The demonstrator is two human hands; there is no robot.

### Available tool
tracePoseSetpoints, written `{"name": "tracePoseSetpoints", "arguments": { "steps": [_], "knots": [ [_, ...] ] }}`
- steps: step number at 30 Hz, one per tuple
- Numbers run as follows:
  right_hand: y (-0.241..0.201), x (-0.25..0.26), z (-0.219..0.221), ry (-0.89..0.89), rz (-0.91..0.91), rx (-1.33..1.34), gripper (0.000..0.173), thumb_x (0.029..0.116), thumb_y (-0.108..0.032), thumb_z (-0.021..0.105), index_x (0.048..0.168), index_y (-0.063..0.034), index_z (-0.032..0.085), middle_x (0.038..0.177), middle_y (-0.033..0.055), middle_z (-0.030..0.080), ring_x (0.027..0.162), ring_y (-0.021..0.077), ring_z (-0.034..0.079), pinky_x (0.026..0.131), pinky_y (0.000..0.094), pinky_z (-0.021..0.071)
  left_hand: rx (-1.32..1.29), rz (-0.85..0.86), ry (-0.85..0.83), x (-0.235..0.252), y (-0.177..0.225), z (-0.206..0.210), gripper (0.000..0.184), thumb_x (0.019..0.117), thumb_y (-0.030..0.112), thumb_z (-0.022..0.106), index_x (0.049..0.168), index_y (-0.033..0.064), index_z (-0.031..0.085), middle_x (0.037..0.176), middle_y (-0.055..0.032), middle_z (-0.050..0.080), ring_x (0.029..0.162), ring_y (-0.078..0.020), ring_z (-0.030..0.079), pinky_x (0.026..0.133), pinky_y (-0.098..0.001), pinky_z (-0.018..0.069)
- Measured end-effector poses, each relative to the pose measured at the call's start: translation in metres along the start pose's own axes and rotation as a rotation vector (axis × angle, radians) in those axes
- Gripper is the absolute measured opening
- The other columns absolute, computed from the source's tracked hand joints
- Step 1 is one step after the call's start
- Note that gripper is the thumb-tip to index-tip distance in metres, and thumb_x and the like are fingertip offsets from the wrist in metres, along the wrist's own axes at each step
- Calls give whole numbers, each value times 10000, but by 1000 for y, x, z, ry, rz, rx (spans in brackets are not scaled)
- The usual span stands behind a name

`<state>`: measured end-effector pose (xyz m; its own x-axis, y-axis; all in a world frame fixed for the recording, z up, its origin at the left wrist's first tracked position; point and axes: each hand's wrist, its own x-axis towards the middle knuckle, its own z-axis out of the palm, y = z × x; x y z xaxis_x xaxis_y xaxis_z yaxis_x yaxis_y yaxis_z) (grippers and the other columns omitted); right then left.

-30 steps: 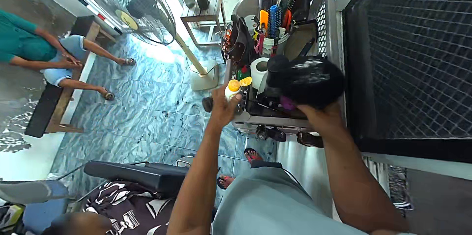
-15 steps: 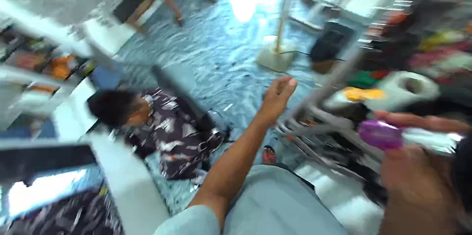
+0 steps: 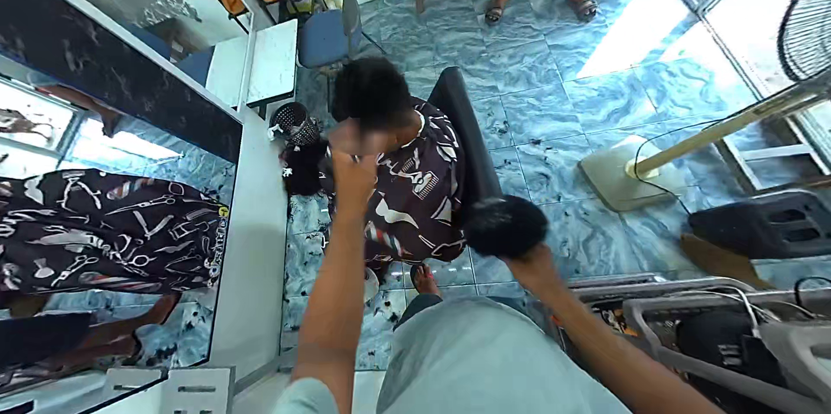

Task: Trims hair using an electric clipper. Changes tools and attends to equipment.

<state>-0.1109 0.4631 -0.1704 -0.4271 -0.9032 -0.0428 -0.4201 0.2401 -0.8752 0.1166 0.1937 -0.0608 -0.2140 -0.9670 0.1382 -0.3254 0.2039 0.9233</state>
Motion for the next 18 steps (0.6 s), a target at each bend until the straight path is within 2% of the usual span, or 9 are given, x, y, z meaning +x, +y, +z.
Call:
{"name": "tracePoseSetpoints", "arguments": {
  "steps": [2,4,5,6,8,9,12,15,18],
  "knots": [
    [-37,44,41,-142,-21,-39,505,882,-219,782,1260,76,626,1150,208,714,1101,267,696,1010,479,554,256,114,-90,81,-16,-40,939,872,426,791,1579,15,331,1575,-238,415,1464,-330,411,1205,-501,364],
    [-72,85,89,-232,-14,-74,489,912,-253,763,1273,49,632,1178,217,702,1137,306,677,1034,518,532,412,155,-327,144,-40,-54,1109,812,489,836,1651,127,208,1645,-224,310,1524,-367,310,1232,-562,303],
    [-86,103,115,-267,11,-72,480,924,-285,762,1264,32,640,1166,211,703,1125,313,677,1024,529,535,451,158,-440,165,-50,-56,1131,807,503,839,1663,175,177,1661,-215,283,1531,-368,300,1228,-571,305],
    [-95,118,140,-288,47,-52,467,930,-315,762,1237,21,655,1137,206,706,1097,319,682,1001,541,543,454,159,-530,177,-57,-56,1107,810,485,843,1660,189,199,1648,-203,320,1512,-348,345,1217,-561,329],
    [-108,144,180,-283,143,13,451,949,-339,738,1199,27,656,1079,214,701,1041,342,683,954,568,546,422,153,-621,190,-59,-52,1027,824,437,849,1636,172,279,1578,-161,456,1453,-281,453,1205,-520,371],
    [-113,155,197,-231,173,71,442,953,-339,727,1187,28,651,1041,206,701,1002,335,685,925,566,553,417,147,-623,193,-59,-50,1012,813,444,855,1625,174,314,1546,-167,492,1429,-282,481,1195,-520,386],
    [-119,179,235,-28,219,219,423,984,-341,693,1197,22,652,1014,191,714,969,311,697,909,543,560,487,100,-574,194,-56,-44,1027,770,562,850,1615,254,355,1502,-227,502,1376,-369,508,1138,-591,414],
    [-109,189,251,-78,202,216,384,996,-323,675,1142,32,678,985,186,719,944,290,707,902,510,578,542,84,-579,194,-48,-37,1001,768,631,815,1606,313,369,1463,-226,535,1337,-383,535,1095,-616,440],
    [-112,190,252,83,116,277,319,990,-248,667,1154,25,686,1021,171,728,982,255,710,930,477,577,575,86,-603,201,-39,-29,1006,782,656,790,1614,298,354,1477,-230,524,1358,-383,518,1108,-617,425]
  ]
}}
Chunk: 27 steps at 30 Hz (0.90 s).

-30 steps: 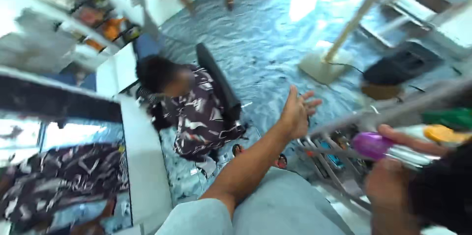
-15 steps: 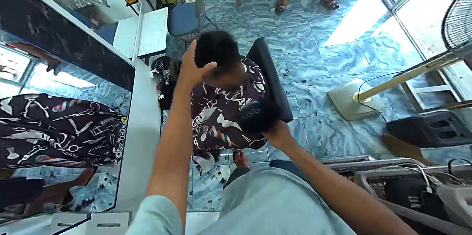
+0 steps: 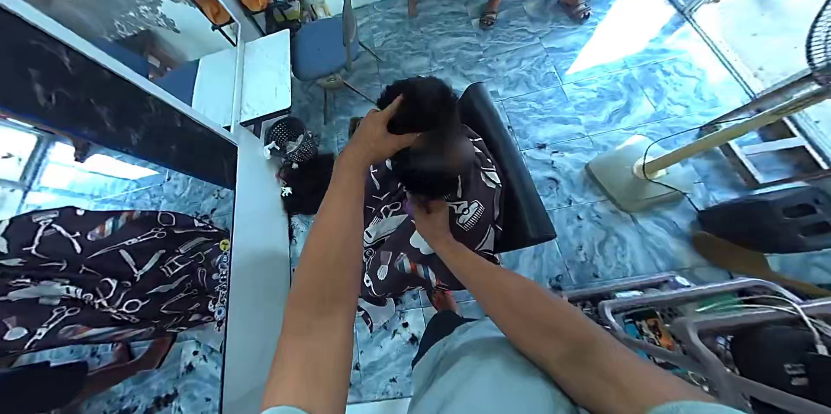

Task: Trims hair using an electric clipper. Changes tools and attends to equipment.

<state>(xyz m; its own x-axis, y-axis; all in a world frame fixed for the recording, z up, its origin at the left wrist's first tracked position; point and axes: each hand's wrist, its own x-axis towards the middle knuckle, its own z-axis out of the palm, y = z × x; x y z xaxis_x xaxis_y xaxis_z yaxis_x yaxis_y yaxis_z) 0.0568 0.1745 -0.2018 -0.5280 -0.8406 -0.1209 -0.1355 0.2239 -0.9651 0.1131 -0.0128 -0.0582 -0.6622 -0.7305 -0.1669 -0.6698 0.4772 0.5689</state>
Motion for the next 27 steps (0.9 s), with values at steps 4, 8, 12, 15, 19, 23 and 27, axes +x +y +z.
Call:
{"name": "tracePoseSetpoints", "arguments": {
  "steps": [4,8,12,15,19,23,27],
  "knots": [
    [7,21,-5,-299,50,-136,373,990,-320,674,1143,20,677,1017,171,712,980,280,695,936,510,561,39,36,-27,11,6,-2,989,808,653,768,1616,262,352,1466,-206,557,1366,-374,527,1124,-619,412],
    [-1,9,1,9,211,241,370,1048,-288,590,1171,57,640,1010,199,687,908,258,699,831,444,608,55,15,-66,19,11,-11,973,825,640,761,1610,224,364,1437,-180,596,1346,-347,561,1122,-617,423],
    [-6,15,-1,-205,98,63,352,1013,-300,613,1142,24,656,952,140,701,887,218,691,853,437,581,48,19,-91,25,11,-14,983,831,612,773,1605,161,369,1461,-165,582,1374,-327,538,1151,-603,402],
    [-14,18,7,-23,102,101,360,1031,-295,598,1122,40,696,975,175,716,926,242,698,884,449,575,41,13,-109,31,12,-17,973,838,602,773,1608,170,362,1445,-166,593,1358,-321,554,1139,-604,416],
    [-18,19,4,-254,134,-12,424,1021,-355,595,1221,18,626,1014,164,692,928,258,691,866,459,576,38,26,-127,34,10,-17,967,843,571,784,1604,148,364,1448,-168,590,1359,-317,554,1143,-594,417],
    [-23,21,1,-324,202,-33,424,1039,-369,583,1198,21,635,1019,177,684,883,264,694,813,457,590,18,18,-123,37,4,-15,950,848,565,785,1599,154,375,1431,-174,602,1351,-313,562,1141,-591,420],
    [-27,11,-12,-34,38,163,394,1036,-279,548,1158,80,656,977,201,711,929,267,707,878,464,587,-3,12,-114,37,-2,-14,964,842,583,781,1600,153,371,1445,-175,590,1363,-313,552,1147,-592,414]
  ]
}}
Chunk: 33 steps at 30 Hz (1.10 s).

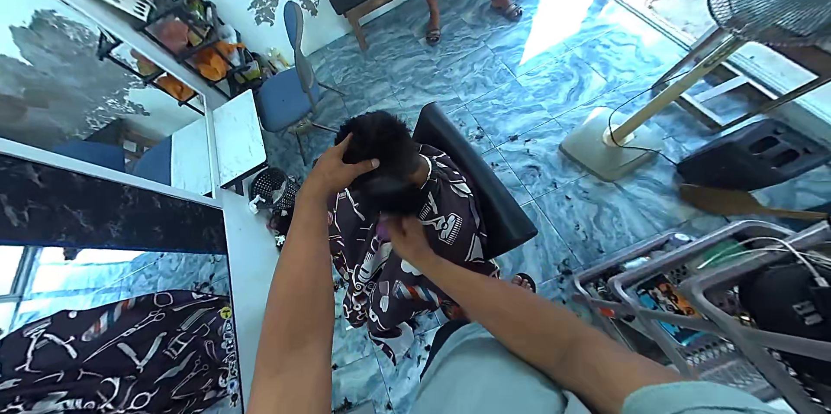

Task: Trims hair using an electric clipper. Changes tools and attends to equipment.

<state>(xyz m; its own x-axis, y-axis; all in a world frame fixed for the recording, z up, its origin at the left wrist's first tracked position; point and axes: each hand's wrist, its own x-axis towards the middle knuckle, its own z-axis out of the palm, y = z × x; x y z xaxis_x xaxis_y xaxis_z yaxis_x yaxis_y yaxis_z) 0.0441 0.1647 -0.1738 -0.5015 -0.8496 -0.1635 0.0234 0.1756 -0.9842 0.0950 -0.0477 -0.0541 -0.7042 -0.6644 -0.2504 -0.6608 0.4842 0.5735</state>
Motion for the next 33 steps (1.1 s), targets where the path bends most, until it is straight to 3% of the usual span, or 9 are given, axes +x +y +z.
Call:
{"name": "tracePoseSetpoints", "arguments": {
  "steps": [4,10,13,17,20,24,28,31,33],
  "knots": [
    [-7,-2,-44,-69,397,159,386,1064,-367,546,1152,2,615,884,136,656,700,220,648,616,397,562,-28,0,3,-7,-7,3,918,853,544,789,1591,169,391,1423,-152,612,1341,-287,573,1141,-573,431],
    [-38,5,-48,-167,333,65,361,1038,-402,592,1090,-49,650,803,95,645,573,165,583,508,328,493,-77,17,20,-9,-7,6,850,872,476,798,1568,157,428,1412,-129,624,1324,-236,588,1141,-524,448],
    [-36,10,-55,126,348,296,374,1076,-367,539,1132,-5,613,787,117,636,531,171,570,465,320,499,-96,13,34,-14,-1,5,861,878,441,802,1577,128,408,1419,-156,613,1327,-267,584,1142,-535,445],
    [-41,6,-73,-285,326,15,398,1053,-414,556,1166,-45,655,865,99,655,614,171,586,544,344,500,-102,1,22,-18,1,7,857,876,398,815,1576,122,405,1425,-138,612,1318,-224,591,1148,-490,451],
    [-45,20,-77,-64,356,188,395,1060,-426,556,1106,-40,624,783,95,625,530,153,548,472,305,477,-112,3,16,-19,3,6,810,890,361,810,1560,112,429,1393,-142,631,1294,-224,608,1137,-485,458],
    [-46,19,-91,-341,314,-157,449,1047,-461,552,1137,-37,667,889,128,656,676,212,600,614,411,513,-126,-29,0,-20,4,4,768,892,317,813,1547,141,452,1363,-127,651,1253,-211,634,1109,-487,486],
    [-17,57,-119,61,206,-259,443,1020,-437,581,1105,-10,664,965,218,682,883,376,681,783,625,546,-137,-41,18,-23,6,5,716,905,314,800,1522,136,485,1336,-122,667,1229,-203,647,1096,-481,496],
    [-35,40,-123,-234,8,-534,420,1009,-419,625,1150,-27,674,1006,187,702,945,354,696,836,598,566,-153,-33,7,-23,9,4,682,900,255,806,1502,137,507,1320,-115,674,1213,-190,654,1082,-465,512],
    [-41,61,-138,-229,3,-630,402,985,-425,655,1173,-74,714,1086,181,717,1026,369,694,878,634,555,-159,-41,9,-26,7,5,660,901,246,803,1489,136,524,1326,-115,672,1222,-187,649,1089,-464,508]
  ]
}}
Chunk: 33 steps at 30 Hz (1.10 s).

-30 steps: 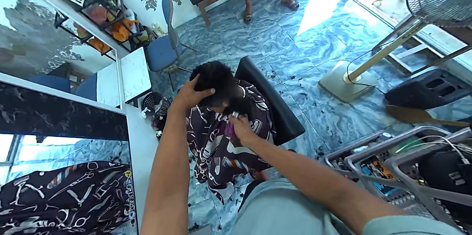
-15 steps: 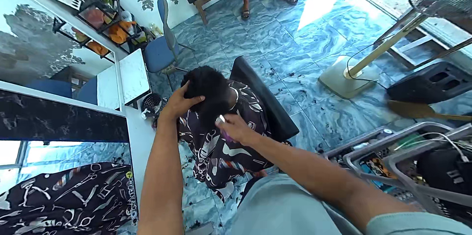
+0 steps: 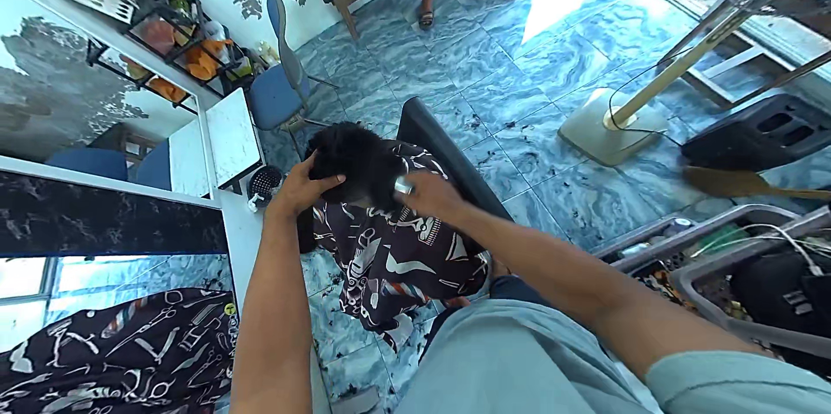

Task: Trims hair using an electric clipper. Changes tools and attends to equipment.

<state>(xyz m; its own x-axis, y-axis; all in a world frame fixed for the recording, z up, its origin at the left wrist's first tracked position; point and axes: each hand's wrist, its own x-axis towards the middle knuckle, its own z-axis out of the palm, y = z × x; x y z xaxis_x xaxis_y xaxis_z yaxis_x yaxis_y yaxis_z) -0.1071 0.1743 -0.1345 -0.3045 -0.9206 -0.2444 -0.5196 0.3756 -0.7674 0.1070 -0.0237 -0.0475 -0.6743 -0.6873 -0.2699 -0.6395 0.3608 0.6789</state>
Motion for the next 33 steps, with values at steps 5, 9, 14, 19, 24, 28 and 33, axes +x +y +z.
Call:
{"name": "tracePoseSetpoints", "arguments": {
  "steps": [5,9,14,19,24,28,33],
  "knots": [
    [29,15,-31,104,60,-172,458,945,-277,659,1347,-63,614,1310,255,581,1129,444,630,866,643,558,-3,-31,19,-6,2,3,628,885,213,817,1452,143,557,1308,-100,681,1211,-181,654,1076,-464,518],
    [16,29,-36,-65,-99,-213,386,936,-269,666,1286,-106,677,1243,217,657,1132,416,650,886,653,544,8,-92,7,-9,11,3,655,875,175,821,1463,112,537,1313,-126,673,1217,-212,648,1080,-482,508],
    [30,57,-86,90,-42,-56,482,924,-261,694,1368,-118,576,1100,196,705,990,415,697,810,666,556,8,-121,64,-17,17,11,541,880,239,816,1359,93,611,1196,-115,721,1103,-214,699,1000,-499,558],
    [27,83,-64,-140,-186,-89,322,912,-242,685,1197,-91,687,1084,192,708,1031,410,683,838,670,540,-67,-157,83,-18,22,20,624,842,124,836,1404,78,570,1244,-110,703,1134,-184,687,1019,-455,561],
    [-26,101,-140,-344,-30,-13,416,1034,-122,565,1400,62,495,1343,310,579,1257,467,571,1015,630,474,-130,-255,137,-23,35,27,732,799,51,837,1457,74,519,1282,-121,683,1159,-189,676,1021,-436,560],
    [21,67,-130,-159,-263,130,304,890,-127,744,1168,-7,712,1110,240,675,1046,423,649,887,652,524,-210,-266,189,-24,32,34,745,771,31,828,1447,63,516,1262,-99,687,1130,-148,679,998,-386,570],
    [51,170,-82,-302,-430,17,311,884,-187,739,1182,-100,726,1128,173,703,1080,371,668,935,646,524,-235,-282,216,-28,32,37,712,779,-8,814,1429,84,538,1254,-84,695,1104,-158,690,967,-396,586]
  ]
}}
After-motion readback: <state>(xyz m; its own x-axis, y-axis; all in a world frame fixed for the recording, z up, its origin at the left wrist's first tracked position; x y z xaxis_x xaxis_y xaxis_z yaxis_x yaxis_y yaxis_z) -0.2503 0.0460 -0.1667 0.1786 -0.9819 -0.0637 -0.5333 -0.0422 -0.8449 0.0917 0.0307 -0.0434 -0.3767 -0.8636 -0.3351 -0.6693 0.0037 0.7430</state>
